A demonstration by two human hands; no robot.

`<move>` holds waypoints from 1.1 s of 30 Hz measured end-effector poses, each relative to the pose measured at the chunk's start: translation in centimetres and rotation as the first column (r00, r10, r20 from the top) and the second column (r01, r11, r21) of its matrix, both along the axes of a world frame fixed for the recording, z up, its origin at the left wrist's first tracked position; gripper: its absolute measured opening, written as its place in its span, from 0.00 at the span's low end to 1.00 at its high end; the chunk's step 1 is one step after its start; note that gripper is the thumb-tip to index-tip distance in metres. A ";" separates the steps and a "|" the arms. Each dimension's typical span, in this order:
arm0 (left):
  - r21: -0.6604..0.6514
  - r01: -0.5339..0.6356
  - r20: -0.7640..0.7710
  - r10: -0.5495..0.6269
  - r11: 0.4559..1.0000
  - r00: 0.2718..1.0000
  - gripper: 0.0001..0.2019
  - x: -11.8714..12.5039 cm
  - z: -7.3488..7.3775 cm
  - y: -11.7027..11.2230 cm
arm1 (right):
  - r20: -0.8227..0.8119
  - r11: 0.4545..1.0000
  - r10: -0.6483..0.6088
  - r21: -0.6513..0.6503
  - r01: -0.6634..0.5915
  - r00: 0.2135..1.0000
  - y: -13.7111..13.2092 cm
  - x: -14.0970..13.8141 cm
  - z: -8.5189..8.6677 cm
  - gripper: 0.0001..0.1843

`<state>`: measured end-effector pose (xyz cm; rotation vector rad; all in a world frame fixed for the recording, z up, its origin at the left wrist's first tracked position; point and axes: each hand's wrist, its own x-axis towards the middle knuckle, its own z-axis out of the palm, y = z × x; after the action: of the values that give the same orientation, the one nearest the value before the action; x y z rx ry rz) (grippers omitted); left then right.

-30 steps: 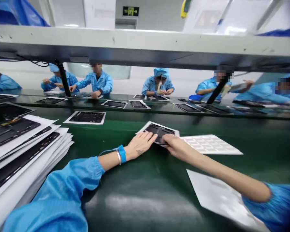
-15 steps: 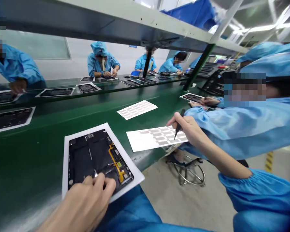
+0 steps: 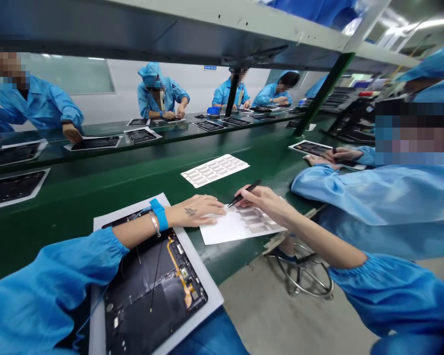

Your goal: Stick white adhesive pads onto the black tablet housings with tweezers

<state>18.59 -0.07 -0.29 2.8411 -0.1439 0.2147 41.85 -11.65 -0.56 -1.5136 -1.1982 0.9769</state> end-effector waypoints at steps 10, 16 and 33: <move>-0.117 0.050 -0.014 -0.052 0.992 0.999 0.20 -0.3 -0.7 0.6 | 0.029 0.985 0.044 -0.169 -0.039 0.999 0.9 0.1 1.1 0.28; -0.103 0.074 0.040 -0.070 0.992 0.997 0.19 -0.1 -1.5 0.9 | 0.085 0.971 0.066 -0.235 -0.044 0.994 1.3 -0.3 1.9 0.24; 0.063 0.060 0.039 -0.062 0.996 0.997 0.19 0.0 -1.5 0.5 | 0.143 0.963 0.058 -0.271 -0.017 0.988 1.9 -0.5 2.3 0.27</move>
<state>18.56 0.47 -1.82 2.8902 -0.2495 0.2595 41.30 -9.78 1.77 -1.8109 -1.2408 1.1016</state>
